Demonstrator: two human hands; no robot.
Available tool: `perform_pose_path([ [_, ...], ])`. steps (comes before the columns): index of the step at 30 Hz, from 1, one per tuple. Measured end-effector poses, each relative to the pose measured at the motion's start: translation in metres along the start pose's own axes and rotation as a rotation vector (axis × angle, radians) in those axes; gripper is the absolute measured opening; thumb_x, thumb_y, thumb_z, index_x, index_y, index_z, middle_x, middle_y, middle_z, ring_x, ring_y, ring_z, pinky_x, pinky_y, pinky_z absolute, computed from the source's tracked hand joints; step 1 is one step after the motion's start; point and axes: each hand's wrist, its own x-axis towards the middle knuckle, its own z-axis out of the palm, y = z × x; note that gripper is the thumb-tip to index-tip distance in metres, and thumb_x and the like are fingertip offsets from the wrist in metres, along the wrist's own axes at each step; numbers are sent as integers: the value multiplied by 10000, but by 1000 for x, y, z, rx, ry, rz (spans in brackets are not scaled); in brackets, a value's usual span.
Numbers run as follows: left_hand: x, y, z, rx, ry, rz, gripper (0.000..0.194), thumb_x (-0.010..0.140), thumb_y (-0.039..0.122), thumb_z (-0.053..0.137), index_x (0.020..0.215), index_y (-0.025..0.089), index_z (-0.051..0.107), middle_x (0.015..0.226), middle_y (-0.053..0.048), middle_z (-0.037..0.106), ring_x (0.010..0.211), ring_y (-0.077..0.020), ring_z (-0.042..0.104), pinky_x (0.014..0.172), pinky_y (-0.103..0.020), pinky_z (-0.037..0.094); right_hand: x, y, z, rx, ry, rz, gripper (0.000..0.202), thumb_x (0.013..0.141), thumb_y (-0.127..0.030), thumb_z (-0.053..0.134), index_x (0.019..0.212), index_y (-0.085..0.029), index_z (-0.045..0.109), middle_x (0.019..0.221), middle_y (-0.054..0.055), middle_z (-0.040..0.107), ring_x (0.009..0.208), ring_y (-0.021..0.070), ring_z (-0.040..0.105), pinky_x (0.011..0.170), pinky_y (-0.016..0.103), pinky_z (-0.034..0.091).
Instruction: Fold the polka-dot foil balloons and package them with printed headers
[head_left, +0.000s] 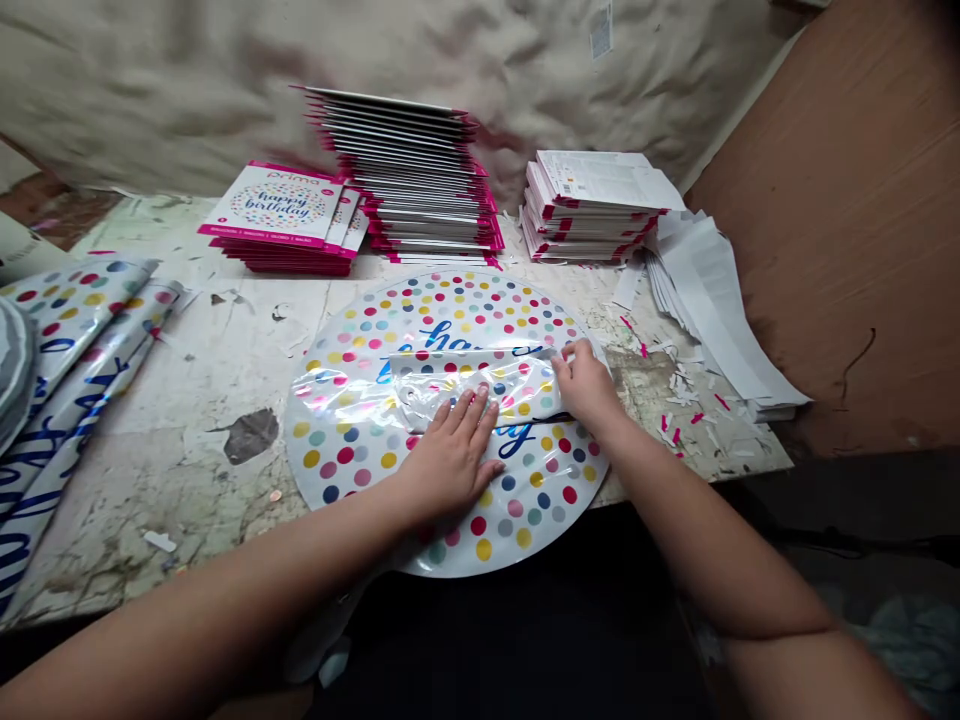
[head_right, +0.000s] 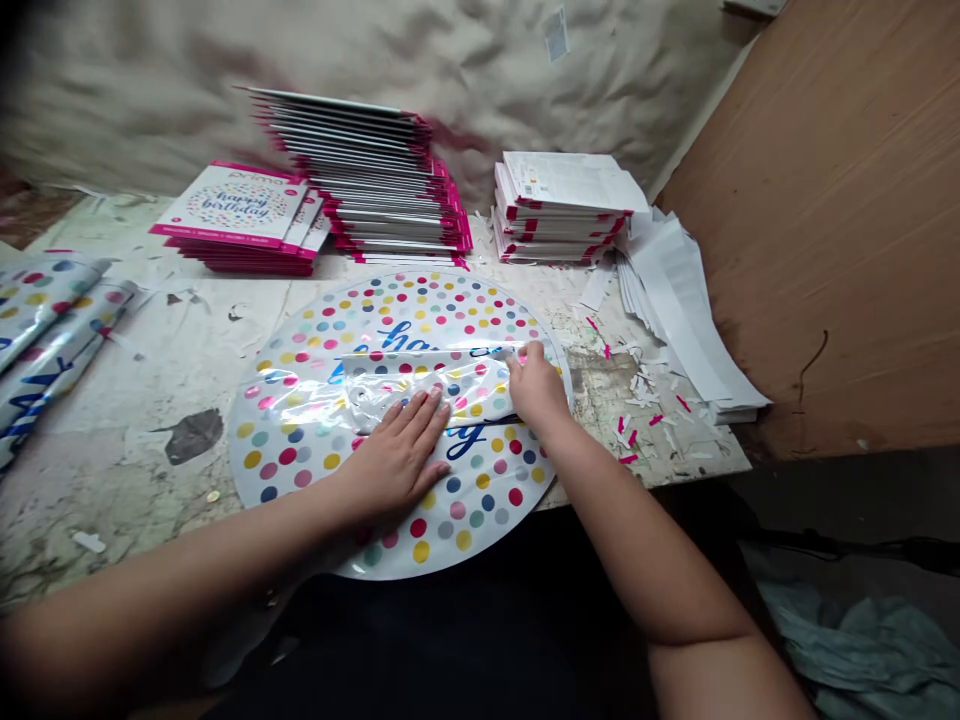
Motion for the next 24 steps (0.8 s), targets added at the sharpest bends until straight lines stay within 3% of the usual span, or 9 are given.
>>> perform_pose_path([
  [2,-2,-2,-1,2,24,0,670,894,512,285,1423,103,243,1486,-152,152,1368,-306,134,1101,-471,184,-14,-10,4,-94,50,-213,467,899,-342,322,1325,-156,368,1281,150,504,1149,285,480,936,436,377],
  [5,-3,1,-1,9,50,1,681,885,513,312,1408,78,279,1481,-167,160,1367,-313,141,1103,-469,178,-26,-15,13,-278,-111,-502,566,910,-413,288,1405,-140,259,1470,116,273,1352,254,229,1093,467,173],
  [7,-3,2,0,5,41,5,687,884,516,313,1408,74,276,1480,-165,163,1368,-313,138,1101,-473,178,-26,-9,14,-351,-219,-410,656,899,-500,266,1415,-95,232,1488,147,205,1372,278,165,1094,525,109],
  [10,-2,2,1,-12,24,11,685,888,519,300,1420,92,245,1483,-152,159,1368,-309,135,1098,-480,178,-27,4,4,-380,-157,-251,737,881,-547,280,1416,-45,209,1484,199,163,1371,322,137,1072,572,132],
  [13,-2,0,1,-14,18,6,680,889,511,305,1418,88,247,1484,-153,153,1370,-305,124,1099,-477,169,-36,11,-6,-416,-146,-585,585,889,-334,379,1405,-83,270,1476,159,230,1369,288,173,1092,514,171],
  [15,-2,0,-1,-13,8,8,682,891,504,303,1417,75,242,1484,-156,144,1373,-299,110,1101,-474,166,-42,9,-9,-478,-178,-782,494,867,-147,357,1357,-87,372,1423,159,353,1324,282,299,1078,496,233],
  [19,4,4,-12,-49,-30,1,683,894,499,289,1414,59,241,1480,-160,170,1368,-289,160,1098,-461,193,-53,-6,-13,-581,-83,-787,381,871,-72,295,1071,-75,619,1089,195,634,1070,298,563,1022,531,305],
  [21,7,4,-20,-47,-41,-33,653,884,441,349,1395,39,286,1451,-182,263,1344,-289,246,1092,-435,223,-64,-13,-19,-523,-69,-943,361,884,-89,309,1023,-138,639,1024,137,667,1051,261,578,1065,512,261],
  [24,6,-3,-29,-70,-59,-67,566,853,271,421,1380,81,338,1408,-158,373,1308,-254,337,1078,-365,274,-80,-4,-28,-298,-40,-1148,447,871,-126,403,1295,-261,443,1300,51,524,1267,230,402,1108,476,218],
])
